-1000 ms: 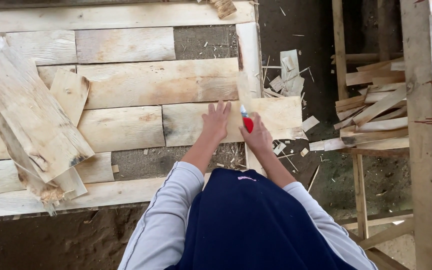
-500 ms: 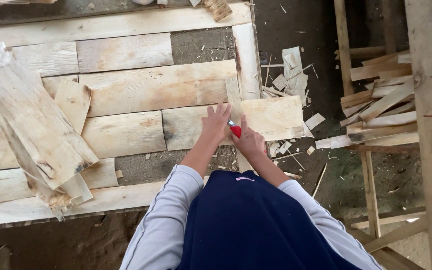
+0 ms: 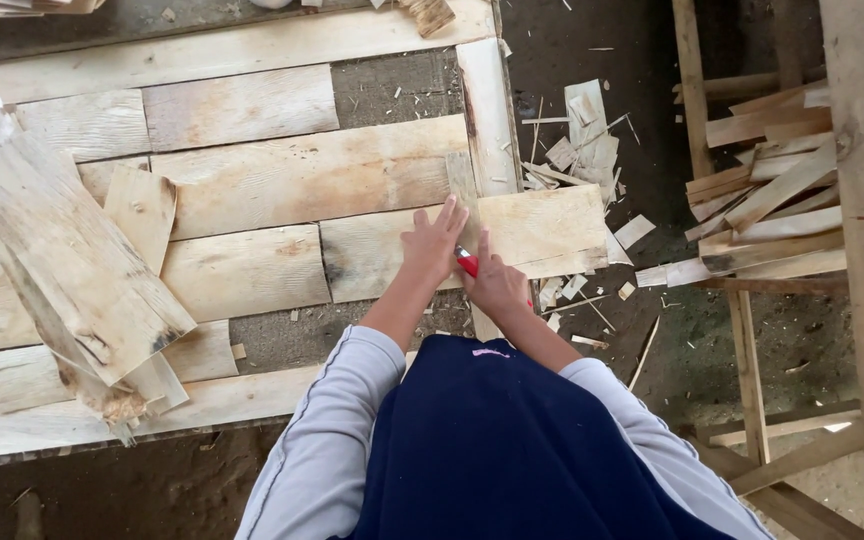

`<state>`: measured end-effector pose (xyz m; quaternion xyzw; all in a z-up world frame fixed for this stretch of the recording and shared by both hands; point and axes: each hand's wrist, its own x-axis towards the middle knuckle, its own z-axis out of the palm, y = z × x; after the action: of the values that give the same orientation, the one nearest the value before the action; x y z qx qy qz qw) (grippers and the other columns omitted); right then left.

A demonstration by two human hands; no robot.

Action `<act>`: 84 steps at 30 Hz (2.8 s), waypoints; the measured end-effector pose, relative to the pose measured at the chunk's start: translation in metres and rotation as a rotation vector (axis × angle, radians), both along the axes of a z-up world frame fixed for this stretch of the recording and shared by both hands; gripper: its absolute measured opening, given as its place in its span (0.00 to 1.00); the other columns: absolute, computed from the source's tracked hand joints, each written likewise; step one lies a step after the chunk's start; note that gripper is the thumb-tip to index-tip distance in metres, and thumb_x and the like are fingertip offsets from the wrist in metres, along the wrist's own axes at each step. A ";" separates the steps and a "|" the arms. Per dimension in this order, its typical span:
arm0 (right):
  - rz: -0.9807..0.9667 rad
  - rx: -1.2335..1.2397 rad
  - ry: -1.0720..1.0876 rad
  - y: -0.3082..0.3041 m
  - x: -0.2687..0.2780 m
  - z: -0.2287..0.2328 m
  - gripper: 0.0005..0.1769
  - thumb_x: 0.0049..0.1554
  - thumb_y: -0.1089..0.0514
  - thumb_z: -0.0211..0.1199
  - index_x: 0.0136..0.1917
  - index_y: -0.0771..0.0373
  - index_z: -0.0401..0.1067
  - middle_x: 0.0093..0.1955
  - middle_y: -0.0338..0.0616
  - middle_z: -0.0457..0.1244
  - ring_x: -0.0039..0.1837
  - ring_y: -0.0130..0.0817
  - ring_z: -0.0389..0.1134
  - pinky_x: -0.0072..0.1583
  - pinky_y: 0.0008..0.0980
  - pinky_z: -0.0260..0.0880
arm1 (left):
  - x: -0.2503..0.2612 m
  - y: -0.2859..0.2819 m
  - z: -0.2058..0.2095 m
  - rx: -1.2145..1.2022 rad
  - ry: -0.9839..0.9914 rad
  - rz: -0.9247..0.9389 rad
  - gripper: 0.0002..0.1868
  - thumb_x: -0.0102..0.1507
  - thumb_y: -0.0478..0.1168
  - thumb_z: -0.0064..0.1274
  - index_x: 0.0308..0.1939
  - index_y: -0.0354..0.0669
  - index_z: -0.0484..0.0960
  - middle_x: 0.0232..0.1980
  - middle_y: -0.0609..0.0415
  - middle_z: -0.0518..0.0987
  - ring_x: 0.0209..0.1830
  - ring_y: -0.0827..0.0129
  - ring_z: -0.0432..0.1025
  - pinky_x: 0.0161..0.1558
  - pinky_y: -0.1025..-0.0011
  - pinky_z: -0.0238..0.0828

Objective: The person uses a red utility knife to shave thin strips from several wooden planks on a workbench. They repeatedly position each plank, draw the knife along its length to remove shavings, and set the pieces aside. The process is repeated for multiple planks throughout the clip.

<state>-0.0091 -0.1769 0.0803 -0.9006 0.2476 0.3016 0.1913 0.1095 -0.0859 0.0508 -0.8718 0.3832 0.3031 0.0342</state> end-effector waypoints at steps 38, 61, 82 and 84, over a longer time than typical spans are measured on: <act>-0.019 0.006 -0.155 0.034 -0.108 -0.041 0.48 0.59 0.36 0.56 0.80 0.60 0.42 0.56 0.46 0.56 0.50 0.57 0.74 0.53 0.54 0.76 | -0.018 -0.019 0.055 0.149 -0.020 0.023 0.57 0.59 0.61 0.64 0.82 0.52 0.47 0.85 0.55 0.38 0.72 0.31 0.52 0.56 0.32 0.72; 0.033 0.068 -0.085 0.025 -0.104 -0.043 0.51 0.58 0.32 0.54 0.81 0.59 0.39 0.62 0.48 0.59 0.55 0.60 0.73 0.57 0.53 0.74 | -0.017 -0.020 0.053 0.158 -0.005 0.034 0.57 0.59 0.61 0.64 0.82 0.53 0.47 0.85 0.55 0.37 0.72 0.31 0.51 0.55 0.33 0.74; -0.493 0.281 -0.227 -0.039 -0.036 -0.007 0.29 0.62 0.34 0.52 0.74 0.35 0.54 0.59 0.54 0.67 0.65 0.57 0.68 0.67 0.53 0.66 | -0.028 -0.035 0.002 0.106 0.043 0.065 0.59 0.56 0.42 0.70 0.81 0.38 0.45 0.85 0.46 0.36 0.75 0.30 0.47 0.58 0.30 0.69; -0.444 0.254 -0.186 -0.036 -0.015 0.006 0.25 0.64 0.31 0.42 0.61 0.49 0.58 0.52 0.63 0.67 0.60 0.63 0.70 0.65 0.57 0.67 | -0.030 -0.039 -0.052 0.076 0.039 0.056 0.67 0.47 0.41 0.76 0.80 0.34 0.47 0.85 0.39 0.39 0.77 0.30 0.45 0.55 0.30 0.69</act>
<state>-0.0237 -0.2131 0.0860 -0.8168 0.3808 0.1968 0.3860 0.0792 -0.1246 -0.0015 -0.8742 0.3474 0.3354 0.0515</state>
